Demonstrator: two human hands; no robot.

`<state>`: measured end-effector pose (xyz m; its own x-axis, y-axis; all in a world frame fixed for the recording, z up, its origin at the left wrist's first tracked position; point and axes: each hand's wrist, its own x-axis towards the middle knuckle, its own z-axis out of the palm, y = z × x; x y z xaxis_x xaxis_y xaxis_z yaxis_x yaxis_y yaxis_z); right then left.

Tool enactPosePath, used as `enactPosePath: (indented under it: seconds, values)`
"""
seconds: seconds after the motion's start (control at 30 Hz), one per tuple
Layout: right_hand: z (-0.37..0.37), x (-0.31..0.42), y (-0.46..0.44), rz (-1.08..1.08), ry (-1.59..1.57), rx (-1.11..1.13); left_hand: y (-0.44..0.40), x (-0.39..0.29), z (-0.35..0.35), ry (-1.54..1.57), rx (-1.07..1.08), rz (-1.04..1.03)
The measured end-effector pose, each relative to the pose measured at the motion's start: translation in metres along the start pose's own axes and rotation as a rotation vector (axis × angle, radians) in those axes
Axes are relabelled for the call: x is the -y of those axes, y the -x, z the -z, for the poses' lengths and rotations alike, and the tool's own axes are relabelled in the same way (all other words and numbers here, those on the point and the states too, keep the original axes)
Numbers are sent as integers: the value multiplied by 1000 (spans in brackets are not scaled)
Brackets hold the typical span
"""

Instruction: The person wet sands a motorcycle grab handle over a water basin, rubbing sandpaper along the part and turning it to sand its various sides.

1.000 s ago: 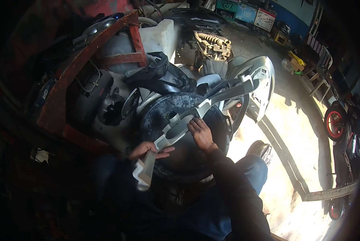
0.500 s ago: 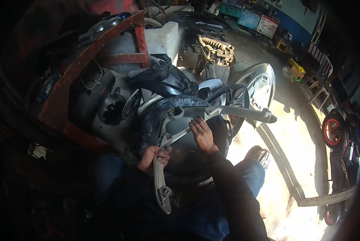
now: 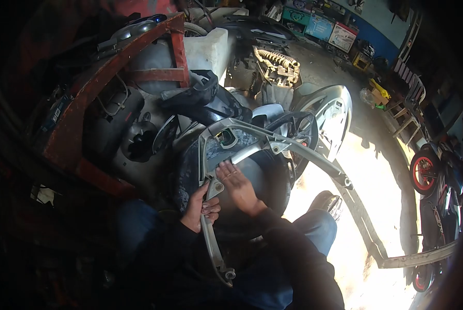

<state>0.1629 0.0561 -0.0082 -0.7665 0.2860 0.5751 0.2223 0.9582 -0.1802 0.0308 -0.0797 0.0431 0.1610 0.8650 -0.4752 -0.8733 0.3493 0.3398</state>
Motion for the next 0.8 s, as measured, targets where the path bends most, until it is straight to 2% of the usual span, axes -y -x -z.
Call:
enactPosePath:
  seconds: [0.1, 0.17, 0.23, 0.27, 0.37, 0.43, 0.53, 0.57, 0.63, 0.67, 0.77, 0.8]
  values:
    - [22, -19, -10, -56, 104, 25, 4, 0, 0, 47, 31, 8]
    - [22, -28, -14, -170, 190, -43, 4, 1, -5, 83, 55, -19]
    - [18, -3, -12, -149, 84, -26, 1, 1, -7, 64, 45, -25]
    - [16, 6, -7, -72, 20, 25, 1, 1, -4, 88, 92, -3]
    - [36, -33, -15, -96, 59, -18, 0, -8, 4, 163, 177, 67]
    - [38, -36, -19, -151, 94, -132, 2, -9, -1, 127, 176, 47]
    - [35, 9, -3, -55, -115, 156, 5, -9, -7, 82, 101, 41]
    - [36, -4, -4, -54, -114, 154, 5, -9, -6, 80, 103, 40]
    - [42, -45, -8, -201, -10, -56, 6, -9, 0, 136, 111, 68]
    - [47, -52, -12, -203, 51, -75, 6, -9, 1, 142, 105, 69]
    - [7, -10, -4, -122, 50, 52, 0, -12, -3, 72, 122, 24]
    - [17, -1, -6, -71, -148, 44, -3, -11, 4, 94, 129, 35]
